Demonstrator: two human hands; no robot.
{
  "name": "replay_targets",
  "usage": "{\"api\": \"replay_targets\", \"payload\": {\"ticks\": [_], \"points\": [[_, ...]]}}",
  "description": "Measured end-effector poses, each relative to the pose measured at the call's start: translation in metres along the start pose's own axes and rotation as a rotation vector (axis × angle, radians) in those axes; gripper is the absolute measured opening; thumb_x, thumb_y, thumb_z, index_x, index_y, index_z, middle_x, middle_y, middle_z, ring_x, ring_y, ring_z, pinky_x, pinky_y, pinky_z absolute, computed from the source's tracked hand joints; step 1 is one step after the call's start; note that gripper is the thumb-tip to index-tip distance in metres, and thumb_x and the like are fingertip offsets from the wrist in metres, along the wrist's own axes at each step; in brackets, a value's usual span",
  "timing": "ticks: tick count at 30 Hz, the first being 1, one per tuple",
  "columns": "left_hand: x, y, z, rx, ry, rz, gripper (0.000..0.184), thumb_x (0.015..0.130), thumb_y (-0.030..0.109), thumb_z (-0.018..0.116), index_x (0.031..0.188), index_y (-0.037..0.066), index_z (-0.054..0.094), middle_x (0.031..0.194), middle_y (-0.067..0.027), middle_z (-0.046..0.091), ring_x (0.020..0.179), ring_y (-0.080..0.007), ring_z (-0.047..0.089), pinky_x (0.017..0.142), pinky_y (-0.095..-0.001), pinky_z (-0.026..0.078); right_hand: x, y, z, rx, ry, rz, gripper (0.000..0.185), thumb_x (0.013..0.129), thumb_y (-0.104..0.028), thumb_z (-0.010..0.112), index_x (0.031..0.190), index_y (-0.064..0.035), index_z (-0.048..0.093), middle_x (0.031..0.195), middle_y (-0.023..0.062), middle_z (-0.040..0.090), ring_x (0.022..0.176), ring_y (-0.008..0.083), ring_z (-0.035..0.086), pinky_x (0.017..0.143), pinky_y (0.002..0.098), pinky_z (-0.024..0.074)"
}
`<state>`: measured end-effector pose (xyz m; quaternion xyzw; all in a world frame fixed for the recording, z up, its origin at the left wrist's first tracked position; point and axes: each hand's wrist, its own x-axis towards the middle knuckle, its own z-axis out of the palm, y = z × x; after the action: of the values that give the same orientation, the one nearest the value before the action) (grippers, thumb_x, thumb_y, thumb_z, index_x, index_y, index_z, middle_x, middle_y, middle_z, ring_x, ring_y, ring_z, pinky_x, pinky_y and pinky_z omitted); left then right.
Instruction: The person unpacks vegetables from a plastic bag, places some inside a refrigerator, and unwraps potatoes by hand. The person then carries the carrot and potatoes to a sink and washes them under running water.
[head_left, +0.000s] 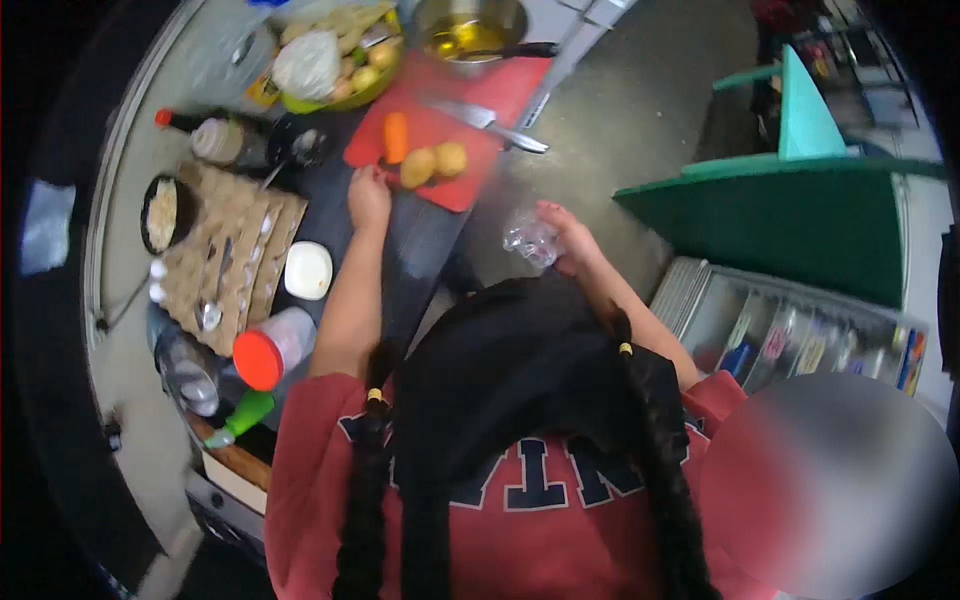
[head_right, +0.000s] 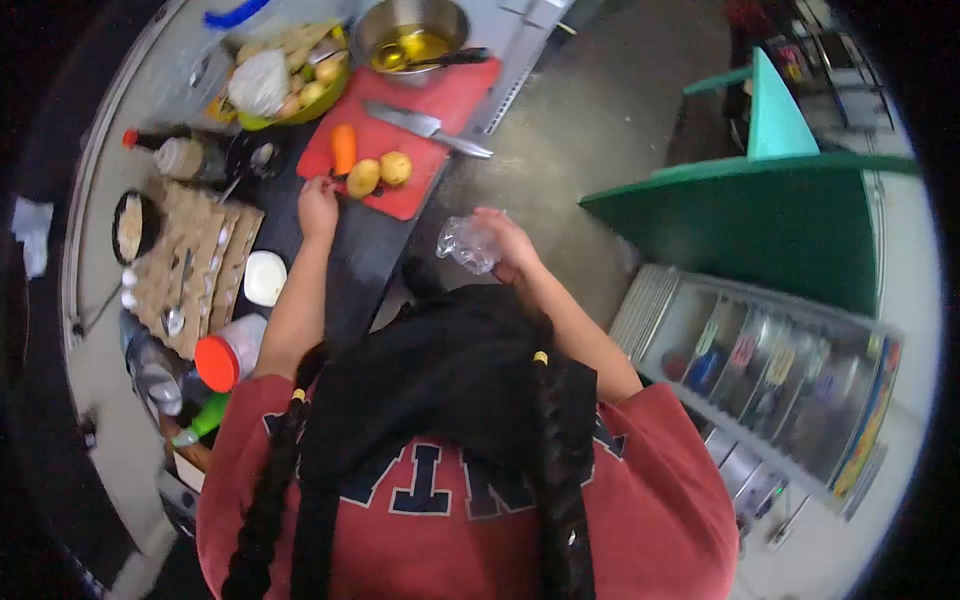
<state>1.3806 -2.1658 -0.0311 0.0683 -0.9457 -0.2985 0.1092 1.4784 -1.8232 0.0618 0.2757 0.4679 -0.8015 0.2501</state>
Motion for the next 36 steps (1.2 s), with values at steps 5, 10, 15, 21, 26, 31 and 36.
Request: {"api": "replay_targets", "payload": {"ticks": [5, 10, 15, 21, 26, 31, 36], "points": [[-0.009, 0.017, -0.008, -0.146, -0.028, -0.229, 0.014, 0.084, 0.014, 0.065, 0.088, 0.001, 0.066, 0.079, -0.0139, 0.066, 0.069, -0.0275, 0.065, 0.061, -0.0385, 0.052, -0.069, -0.01, -0.04, -0.052, -0.059, -0.022, 0.038, 0.092, -0.021, 0.059, 0.127, -0.0104, 0.051, 0.109, 0.0076, 0.062, 0.095, 0.0199, 0.064, 0.07, 0.0379, 0.055], [-0.088, 0.175, -0.019, -0.498, -0.29, -0.095, 0.01, 0.086, 0.012, 0.068, 0.088, 0.002, 0.066, 0.078, -0.0024, 0.062, 0.065, -0.0098, 0.058, 0.057, -0.0235, 0.053, -0.131, 0.007, -0.11, 0.146, -0.332, -0.041, 0.045, 0.094, -0.026, 0.059, 0.134, -0.0085, 0.047, 0.121, 0.0165, 0.061, 0.105, 0.0225, 0.063, 0.088, 0.038, 0.0531], [-0.243, 0.371, -0.01, -0.546, -0.797, 0.723, 0.007, 0.08, 0.003, 0.068, 0.087, 0.001, 0.067, 0.086, -0.0099, 0.066, 0.078, -0.0219, 0.063, 0.069, -0.0303, 0.049, -0.207, 0.058, -0.209, 0.582, -0.613, -0.164, 0.053, 0.098, -0.028, 0.049, 0.145, -0.0076, 0.036, 0.131, 0.0193, 0.054, 0.108, 0.0234, 0.062, 0.088, 0.0381, 0.0528], [-0.408, 0.494, 0.028, -0.498, -0.918, 1.528, 0.027, 0.08, 0.005, 0.066, 0.107, 0.008, 0.064, 0.089, -0.0091, 0.067, 0.087, -0.0298, 0.063, 0.085, -0.0413, 0.047, -0.328, 0.157, -0.334, 0.869, -0.467, -0.544, 0.045, 0.093, -0.02, 0.053, 0.135, -0.0044, 0.049, 0.124, 0.0127, 0.06, 0.101, 0.0233, 0.064, 0.089, 0.0384, 0.0519], [-0.495, 0.533, 0.046, -0.55, -0.955, 1.529, 0.037, 0.079, 0.004, 0.067, 0.114, 0.009, 0.06, 0.077, -0.0082, 0.063, 0.078, -0.0262, 0.062, 0.081, -0.0402, 0.047, -0.437, 0.275, -0.425, 1.085, -0.16, -0.719, 0.023, 0.087, -0.014, 0.059, 0.108, -0.0067, 0.063, 0.102, 0.0113, 0.068, 0.089, 0.0261, 0.067, 0.079, 0.0419, 0.0545], [-0.535, 0.541, 0.07, -0.551, -1.344, 1.081, 0.034, 0.079, -0.003, 0.063, 0.11, 0.009, 0.057, 0.068, -0.0014, 0.054, 0.068, -0.0193, 0.056, 0.078, -0.0355, 0.047, -0.536, 0.453, -0.495, 1.294, 0.159, -1.034, 0.021, 0.082, -0.014, 0.063, 0.103, -0.0082, 0.064, 0.096, 0.0106, 0.068, 0.082, 0.0243, 0.067, 0.066, 0.0392, 0.0569], [-0.543, 0.564, 0.078, -0.907, -1.887, 0.072, 0.04, 0.077, -0.006, 0.059, 0.113, 0.009, 0.052, 0.072, 0.0036, 0.047, 0.07, -0.0141, 0.051, 0.076, -0.034, 0.046, -0.603, 0.635, -0.523, 1.418, 1.352, -1.091, 0.029, 0.089, -0.019, 0.053, 0.115, -0.0079, 0.059, 0.111, 0.0096, 0.065, 0.096, 0.0276, 0.064, 0.086, 0.0406, 0.0528]]}}
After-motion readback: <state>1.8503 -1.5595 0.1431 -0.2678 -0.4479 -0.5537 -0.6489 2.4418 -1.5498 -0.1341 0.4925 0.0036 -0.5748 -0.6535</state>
